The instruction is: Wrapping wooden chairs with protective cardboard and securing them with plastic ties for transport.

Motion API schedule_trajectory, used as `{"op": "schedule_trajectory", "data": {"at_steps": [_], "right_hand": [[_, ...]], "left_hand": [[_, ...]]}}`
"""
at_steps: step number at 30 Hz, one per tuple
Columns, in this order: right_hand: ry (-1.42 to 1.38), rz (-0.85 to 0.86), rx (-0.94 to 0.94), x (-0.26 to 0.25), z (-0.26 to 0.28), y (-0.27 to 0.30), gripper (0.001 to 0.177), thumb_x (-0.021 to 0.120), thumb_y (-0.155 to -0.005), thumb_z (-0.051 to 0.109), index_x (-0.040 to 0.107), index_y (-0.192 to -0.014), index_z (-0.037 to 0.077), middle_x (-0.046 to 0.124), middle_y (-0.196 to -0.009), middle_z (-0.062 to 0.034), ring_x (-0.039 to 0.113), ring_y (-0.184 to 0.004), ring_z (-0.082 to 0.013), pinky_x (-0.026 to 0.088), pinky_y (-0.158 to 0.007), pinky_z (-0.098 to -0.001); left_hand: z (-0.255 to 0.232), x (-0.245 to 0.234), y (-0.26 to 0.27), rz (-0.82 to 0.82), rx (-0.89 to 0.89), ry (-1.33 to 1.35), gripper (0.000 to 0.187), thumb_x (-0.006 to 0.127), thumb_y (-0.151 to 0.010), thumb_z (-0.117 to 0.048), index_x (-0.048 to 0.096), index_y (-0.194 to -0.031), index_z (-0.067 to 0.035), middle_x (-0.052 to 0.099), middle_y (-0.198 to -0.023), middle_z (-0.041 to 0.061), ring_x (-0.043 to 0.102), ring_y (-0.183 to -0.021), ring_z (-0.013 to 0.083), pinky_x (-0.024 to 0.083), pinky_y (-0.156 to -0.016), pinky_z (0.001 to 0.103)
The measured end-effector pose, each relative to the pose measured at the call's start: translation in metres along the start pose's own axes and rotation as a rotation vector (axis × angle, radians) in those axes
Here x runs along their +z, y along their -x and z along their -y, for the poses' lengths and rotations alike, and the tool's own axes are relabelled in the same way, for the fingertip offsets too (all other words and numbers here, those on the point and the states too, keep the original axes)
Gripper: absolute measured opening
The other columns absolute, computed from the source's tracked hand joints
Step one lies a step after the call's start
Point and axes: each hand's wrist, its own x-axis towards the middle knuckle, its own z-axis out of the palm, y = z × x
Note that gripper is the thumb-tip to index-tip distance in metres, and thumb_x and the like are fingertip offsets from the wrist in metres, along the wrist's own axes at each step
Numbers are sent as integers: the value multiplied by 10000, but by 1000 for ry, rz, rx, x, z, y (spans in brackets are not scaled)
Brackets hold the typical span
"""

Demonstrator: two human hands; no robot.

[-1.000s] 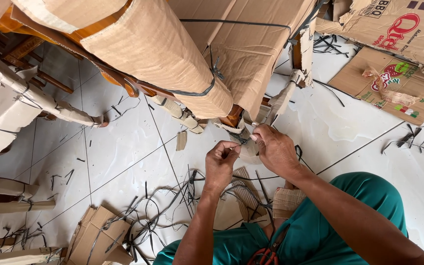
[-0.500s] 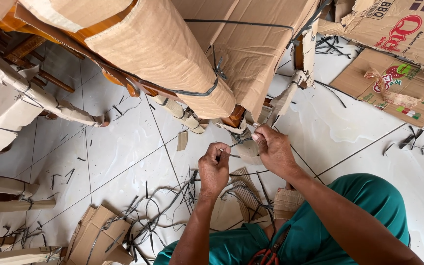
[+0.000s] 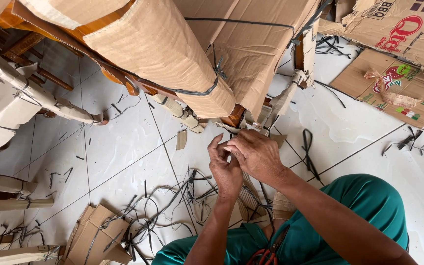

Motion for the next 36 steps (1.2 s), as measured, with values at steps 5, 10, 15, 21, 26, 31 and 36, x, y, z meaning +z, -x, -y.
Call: {"op": "schedule_trajectory", "data": {"at_steps": [5, 10, 15, 21, 26, 31, 36], "right_hand": [[-56, -28, 88, 5, 5, 12, 129, 641, -1005, 345, 688, -944, 241, 632, -889, -4, 675, -815, -281, 570, -667, -399], [-439, 62, 586, 10, 17, 42, 302, 588, -1051, 205, 496, -1300, 60, 674, -1074, -247, 682, -1037, -518, 583, -787, -626], [-674, 155, 788, -6, -12, 35, 218, 583, -1040, 126, 754, -906, 114, 524, -516, -19, 389, -445, -90, 348, -420, -242], [-881, 87, 846, -26, -46, 41, 254, 529, -1012, 12, 698, -822, 5, 351, -490, 15, 307, -416, -42, 267, -397, -185], [-711, 47, 498, -27, -31, 45, 294, 566, -1050, 121, 724, -812, 50, 584, -736, -73, 563, -746, -176, 512, -786, -320], [-1360, -128, 436, 18, -14, 45, 374, 462, -1120, 209, 531, -799, 29, 598, -779, -131, 673, -991, -286, 541, -905, -427], [-1402, -270, 871, -1, 21, 56, 411, 452, -1129, 288, 449, -754, 120, 445, -719, -25, 587, -871, -185, 358, -552, -251]], "left_hand": [[3, -4, -4, 66, 40, -1, 171, 631, -1006, -41, 731, -1144, -50, 790, -946, 149, 746, -971, 199, 604, -868, 407], [-8, 0, -10, -2, -41, 47, 200, 598, -1059, -142, 771, -1066, -41, 767, -773, 133, 654, -691, 120, 603, -690, 358], [15, 1, -32, -69, -85, -38, 248, 579, -1076, -207, 733, -927, -82, 643, -634, 73, 558, -540, 129, 518, -559, 302], [66, 16, -68, -148, -129, -115, 303, 566, -1076, -208, 636, -793, -121, 553, -605, 20, 484, -628, 106, 447, -624, 296], [98, 22, -78, -152, -389, 125, 329, 500, -1085, -226, 594, -780, -146, 577, -664, -45, 554, -674, 53, 450, -645, 189], [128, 43, -91, -299, -437, 305, 229, 558, -1060, -192, 750, -944, -143, 733, -826, 72, 655, -781, 125, 552, -773, 294], [89, 45, -81, -334, -427, 263, 260, 499, -1065, -160, 749, -995, -144, 741, -878, 66, 631, -827, 110, 548, -820, 301]]}}
